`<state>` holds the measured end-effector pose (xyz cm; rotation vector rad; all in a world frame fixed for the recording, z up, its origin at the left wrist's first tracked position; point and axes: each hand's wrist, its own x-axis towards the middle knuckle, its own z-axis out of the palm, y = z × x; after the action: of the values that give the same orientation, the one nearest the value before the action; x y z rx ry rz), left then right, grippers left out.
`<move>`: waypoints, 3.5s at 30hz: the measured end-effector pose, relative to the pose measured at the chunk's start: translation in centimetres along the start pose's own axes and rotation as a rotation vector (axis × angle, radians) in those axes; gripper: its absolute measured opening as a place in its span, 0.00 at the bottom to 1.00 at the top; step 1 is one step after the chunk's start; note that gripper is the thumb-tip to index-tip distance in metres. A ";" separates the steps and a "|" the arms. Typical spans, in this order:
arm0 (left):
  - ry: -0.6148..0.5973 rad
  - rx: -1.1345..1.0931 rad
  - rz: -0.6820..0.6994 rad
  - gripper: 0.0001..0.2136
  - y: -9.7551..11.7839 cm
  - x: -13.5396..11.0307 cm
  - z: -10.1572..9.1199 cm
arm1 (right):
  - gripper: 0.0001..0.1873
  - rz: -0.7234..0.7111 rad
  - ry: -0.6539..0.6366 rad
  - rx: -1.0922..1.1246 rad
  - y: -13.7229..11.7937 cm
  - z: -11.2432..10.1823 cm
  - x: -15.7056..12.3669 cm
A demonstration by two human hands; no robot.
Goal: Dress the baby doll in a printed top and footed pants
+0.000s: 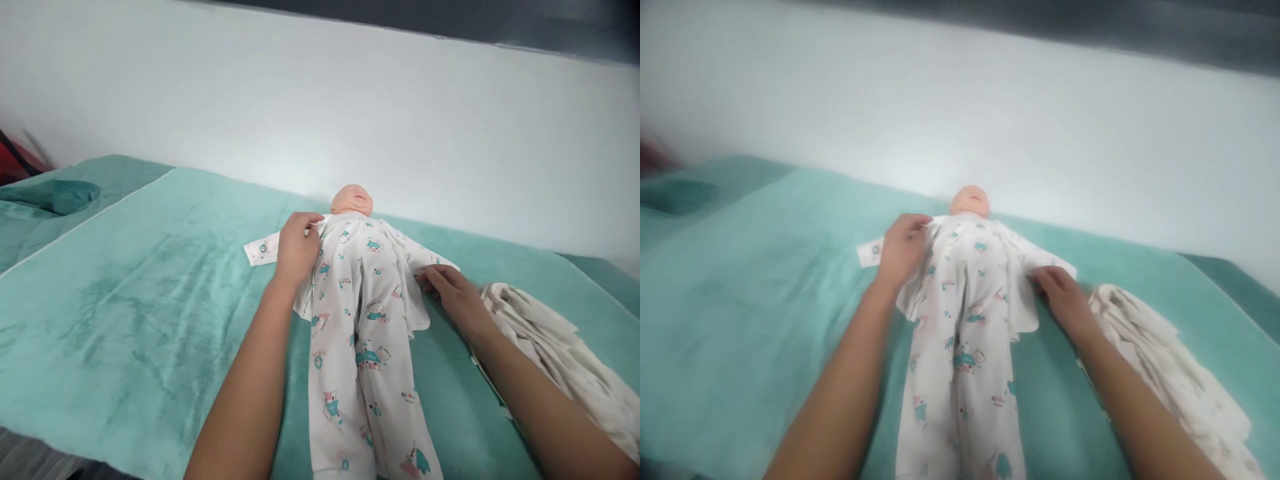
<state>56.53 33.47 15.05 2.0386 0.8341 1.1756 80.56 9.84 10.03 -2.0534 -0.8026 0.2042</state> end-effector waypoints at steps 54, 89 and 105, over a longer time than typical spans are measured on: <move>-0.154 0.691 -0.191 0.21 -1.3 0.3 -0.1 | 0.30 -0.602 -0.791 -0.717 -20.1 12.3 11.6; -0.030 0.738 -0.230 0.15 -2.2 0.7 -0.4 | 0.22 -0.475 -0.056 -0.253 -12.7 6.4 6.5; -0.679 0.676 0.352 0.14 10.3 2.8 8.1 | 0.20 -0.122 0.210 -0.113 -2.7 4.1 6.3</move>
<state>67.00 27.81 21.15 2.9685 0.5699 0.2706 82.48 17.58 10.70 -2.0809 -0.8205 -0.1255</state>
